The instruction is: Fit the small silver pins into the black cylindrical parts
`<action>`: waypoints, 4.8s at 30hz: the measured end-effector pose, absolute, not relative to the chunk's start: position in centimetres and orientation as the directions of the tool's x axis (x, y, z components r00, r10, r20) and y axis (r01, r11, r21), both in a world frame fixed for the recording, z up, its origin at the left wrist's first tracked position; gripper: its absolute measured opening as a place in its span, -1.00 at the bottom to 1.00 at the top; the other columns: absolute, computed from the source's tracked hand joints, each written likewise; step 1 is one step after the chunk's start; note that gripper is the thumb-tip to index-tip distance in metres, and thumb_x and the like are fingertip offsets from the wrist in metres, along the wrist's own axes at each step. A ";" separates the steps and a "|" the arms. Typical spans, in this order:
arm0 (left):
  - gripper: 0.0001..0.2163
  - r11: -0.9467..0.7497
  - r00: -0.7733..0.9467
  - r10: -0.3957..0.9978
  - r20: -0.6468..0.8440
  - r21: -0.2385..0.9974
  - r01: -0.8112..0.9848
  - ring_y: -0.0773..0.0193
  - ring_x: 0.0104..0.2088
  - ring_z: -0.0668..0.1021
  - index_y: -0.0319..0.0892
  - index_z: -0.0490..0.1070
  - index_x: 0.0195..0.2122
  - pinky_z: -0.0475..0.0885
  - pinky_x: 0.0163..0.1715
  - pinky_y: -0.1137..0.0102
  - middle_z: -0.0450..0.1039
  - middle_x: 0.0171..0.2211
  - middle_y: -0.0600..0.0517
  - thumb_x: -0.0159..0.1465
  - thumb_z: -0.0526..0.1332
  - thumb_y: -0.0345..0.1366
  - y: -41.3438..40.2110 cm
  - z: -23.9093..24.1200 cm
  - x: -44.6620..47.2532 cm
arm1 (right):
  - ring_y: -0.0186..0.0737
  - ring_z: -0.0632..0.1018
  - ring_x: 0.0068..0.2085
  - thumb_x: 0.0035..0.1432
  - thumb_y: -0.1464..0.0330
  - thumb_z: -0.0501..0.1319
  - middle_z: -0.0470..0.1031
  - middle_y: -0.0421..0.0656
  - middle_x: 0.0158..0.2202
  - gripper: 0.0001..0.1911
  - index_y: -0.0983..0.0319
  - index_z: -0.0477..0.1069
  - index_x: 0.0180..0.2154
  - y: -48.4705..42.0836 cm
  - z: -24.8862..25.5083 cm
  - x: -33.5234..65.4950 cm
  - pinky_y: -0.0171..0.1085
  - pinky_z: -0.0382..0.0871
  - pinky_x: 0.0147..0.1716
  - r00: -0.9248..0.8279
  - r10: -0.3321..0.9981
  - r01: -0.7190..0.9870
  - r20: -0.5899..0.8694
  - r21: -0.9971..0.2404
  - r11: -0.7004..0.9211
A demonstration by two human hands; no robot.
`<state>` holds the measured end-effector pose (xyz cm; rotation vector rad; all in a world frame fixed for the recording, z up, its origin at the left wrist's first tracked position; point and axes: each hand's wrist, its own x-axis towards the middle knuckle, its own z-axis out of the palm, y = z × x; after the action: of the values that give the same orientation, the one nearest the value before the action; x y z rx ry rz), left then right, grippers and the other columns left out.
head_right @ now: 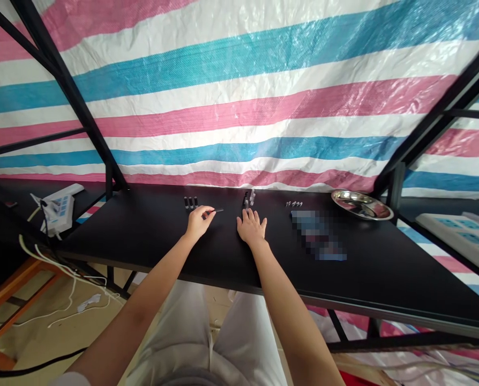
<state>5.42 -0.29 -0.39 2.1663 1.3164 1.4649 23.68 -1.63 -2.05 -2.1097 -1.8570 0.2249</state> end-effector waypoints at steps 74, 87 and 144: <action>-0.75 -0.653 0.548 0.744 0.381 0.241 0.719 0.10 -0.29 0.41 -0.17 0.32 -0.83 0.12 -0.06 0.18 0.30 -0.69 0.02 -0.22 0.40 -0.48 9.1 7.8 2.7 | -0.29 0.39 -0.50 0.12 0.22 0.00 0.38 -0.20 -0.53 -0.73 0.20 0.39 -0.31 -3.0 -0.8 22.9 -0.30 0.28 -0.44 -0.146 0.908 0.616 0.393 -0.682 0.394; -0.76 -0.630 0.523 0.765 0.377 0.268 0.729 0.14 -0.32 0.40 -0.18 0.33 -0.81 0.09 -0.03 0.16 0.32 -0.67 0.03 -0.19 0.39 -0.48 8.9 7.0 1.9 | -0.29 0.37 -0.50 0.12 0.23 -0.01 0.36 -0.21 -0.53 -0.74 0.19 0.39 -0.32 -2.9 -0.8 22.9 -0.30 0.25 -0.43 -0.148 0.912 0.612 0.383 -0.689 0.389; -0.86 -0.583 0.416 0.775 0.476 0.284 0.761 0.23 -0.24 0.45 -0.17 0.39 -0.24 0.26 -0.20 0.32 0.47 -0.28 0.01 0.24 0.07 -0.32 1.3 1.7 11.1 | 0.08 -0.14 0.28 0.24 0.13 -0.25 -0.16 0.01 0.30 -0.38 0.25 -0.08 0.26 -0.5 -1.1 24.1 0.19 -0.31 0.14 0.256 0.967 0.924 -0.001 -0.293 -0.245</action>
<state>11.09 1.30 1.68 2.6232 1.4234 0.9023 24.07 -0.52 -1.14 -2.2943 -1.7653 0.2656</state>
